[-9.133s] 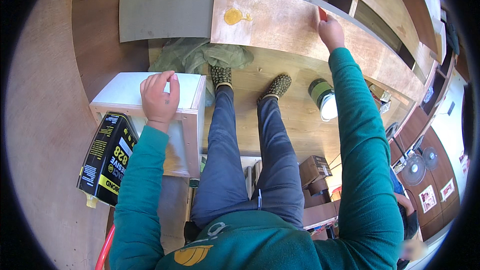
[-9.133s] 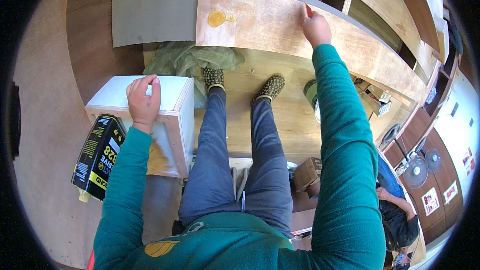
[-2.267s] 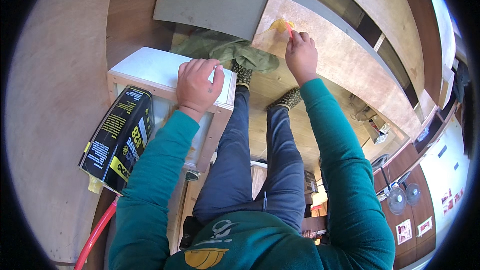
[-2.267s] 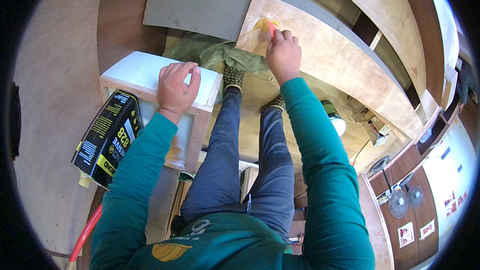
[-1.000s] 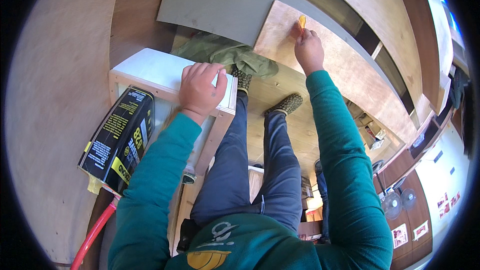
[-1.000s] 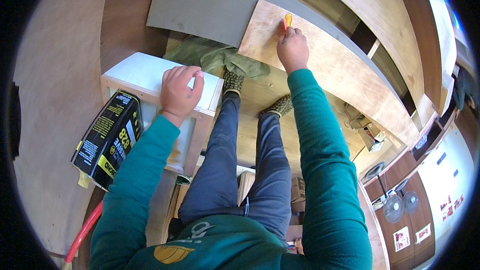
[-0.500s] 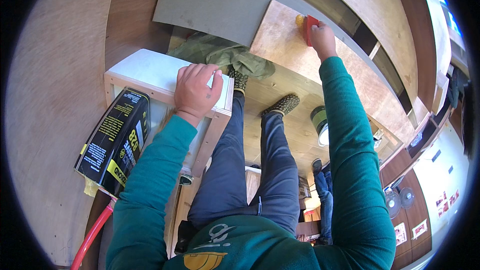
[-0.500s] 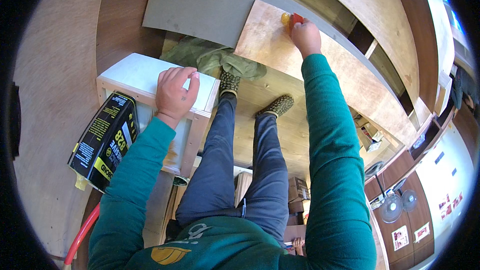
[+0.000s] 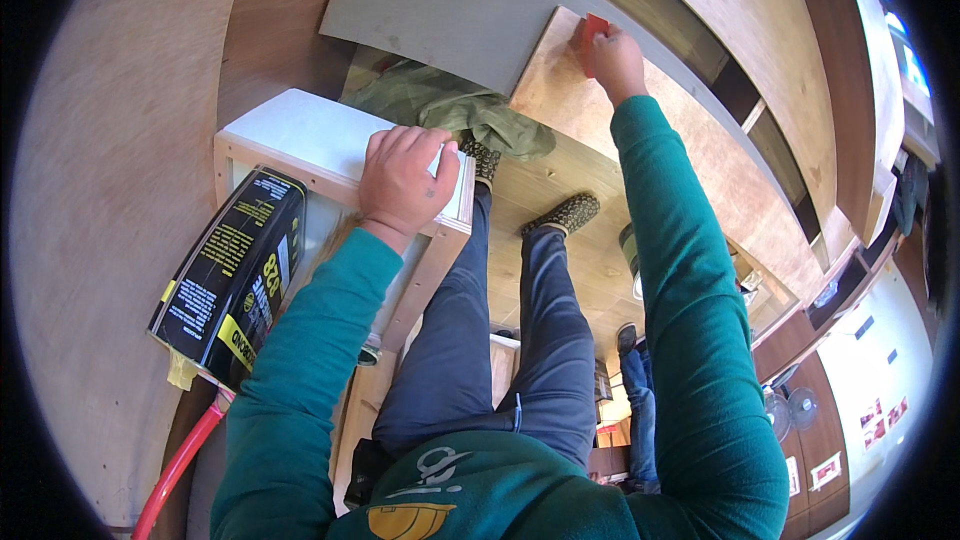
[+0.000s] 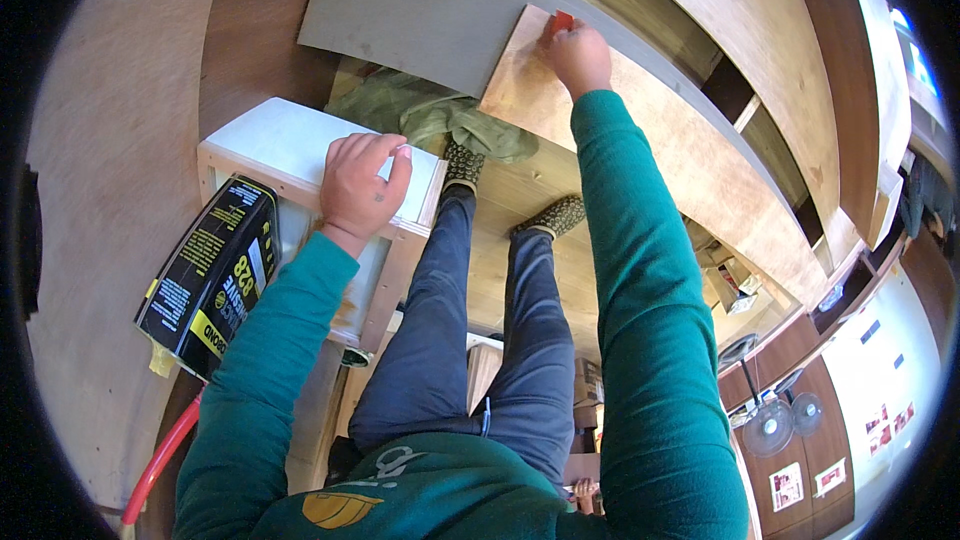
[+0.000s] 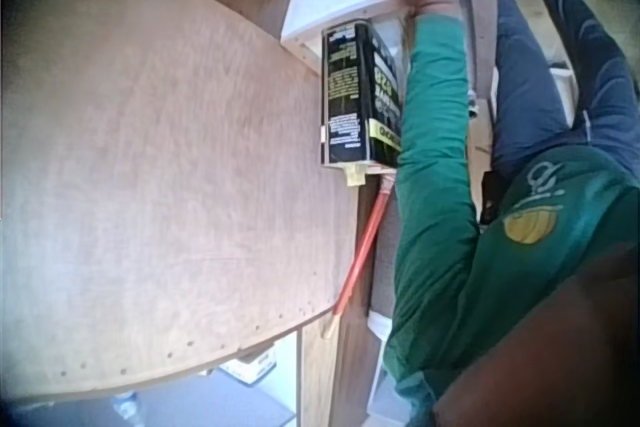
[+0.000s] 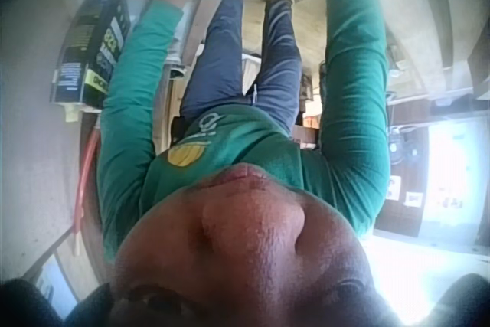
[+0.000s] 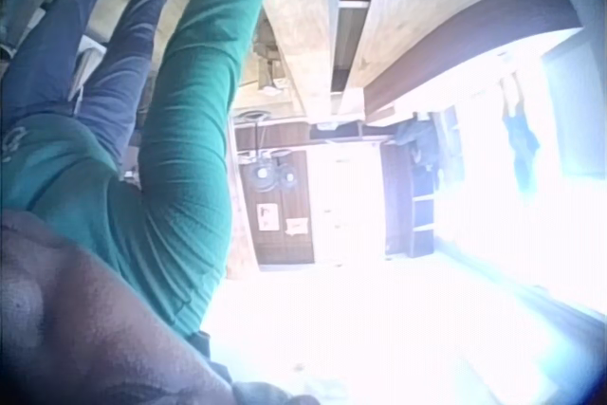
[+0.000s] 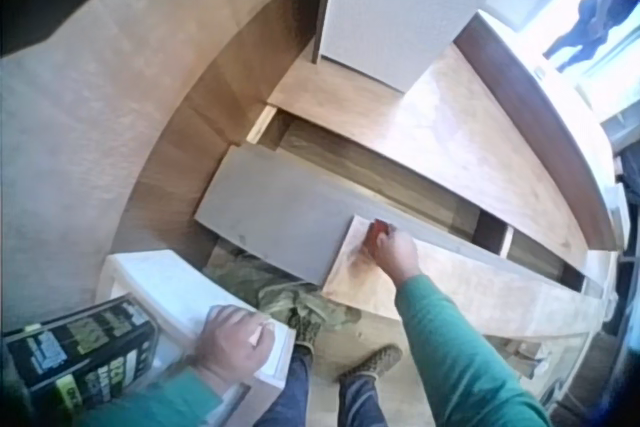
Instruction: The person pours adhesive from a can onto a wooden board and then spreads it across the surface with a small red applicator tool.
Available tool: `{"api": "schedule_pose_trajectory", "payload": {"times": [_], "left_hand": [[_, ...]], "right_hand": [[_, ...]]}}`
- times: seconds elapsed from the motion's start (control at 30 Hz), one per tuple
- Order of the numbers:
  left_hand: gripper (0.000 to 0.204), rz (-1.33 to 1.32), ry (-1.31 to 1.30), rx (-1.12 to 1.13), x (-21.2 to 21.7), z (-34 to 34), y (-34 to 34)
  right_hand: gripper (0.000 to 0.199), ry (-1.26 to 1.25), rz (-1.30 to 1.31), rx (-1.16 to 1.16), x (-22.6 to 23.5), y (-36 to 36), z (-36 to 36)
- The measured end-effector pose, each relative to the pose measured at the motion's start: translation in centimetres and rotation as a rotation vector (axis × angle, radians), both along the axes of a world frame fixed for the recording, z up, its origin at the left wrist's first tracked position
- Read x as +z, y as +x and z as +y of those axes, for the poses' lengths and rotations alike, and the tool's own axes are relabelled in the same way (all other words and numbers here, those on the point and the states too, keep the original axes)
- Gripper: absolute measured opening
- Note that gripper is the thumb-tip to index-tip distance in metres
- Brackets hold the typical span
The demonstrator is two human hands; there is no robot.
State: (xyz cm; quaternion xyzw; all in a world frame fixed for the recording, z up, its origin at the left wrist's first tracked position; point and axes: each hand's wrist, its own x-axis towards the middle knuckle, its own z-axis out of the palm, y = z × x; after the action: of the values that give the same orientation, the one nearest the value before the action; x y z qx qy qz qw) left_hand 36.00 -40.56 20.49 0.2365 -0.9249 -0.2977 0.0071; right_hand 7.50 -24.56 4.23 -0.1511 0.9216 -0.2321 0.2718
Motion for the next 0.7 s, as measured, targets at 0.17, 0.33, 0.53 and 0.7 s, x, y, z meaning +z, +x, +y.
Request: {"api": "schedule_pose_trajectory", "payload": {"times": [0.17,0.33,0.53,0.7], "left_hand": [[0.008,0.031,-0.002,0.0,-0.1,0.0,0.2],[0.009,0.029,-0.013,-0.013,-0.3,-0.1,0.1],[0.01,0.017,-0.026,0.016,-0.1,-0.3,0.6],[0.01,0.023,-0.017,0.001,0.1,-0.1,0.2]], "right_hand": [[0.033,-0.057,0.003,-0.028,-0.1,0.4,-3.0],[0.034,-0.079,0.023,-0.018,-0.9,0.5,-5.2],[0.036,-0.15,-0.088,-0.026,5.3,1.7,-4.5],[0.03,-0.108,0.13,0.032,6.6,3.5,4.0]]}}
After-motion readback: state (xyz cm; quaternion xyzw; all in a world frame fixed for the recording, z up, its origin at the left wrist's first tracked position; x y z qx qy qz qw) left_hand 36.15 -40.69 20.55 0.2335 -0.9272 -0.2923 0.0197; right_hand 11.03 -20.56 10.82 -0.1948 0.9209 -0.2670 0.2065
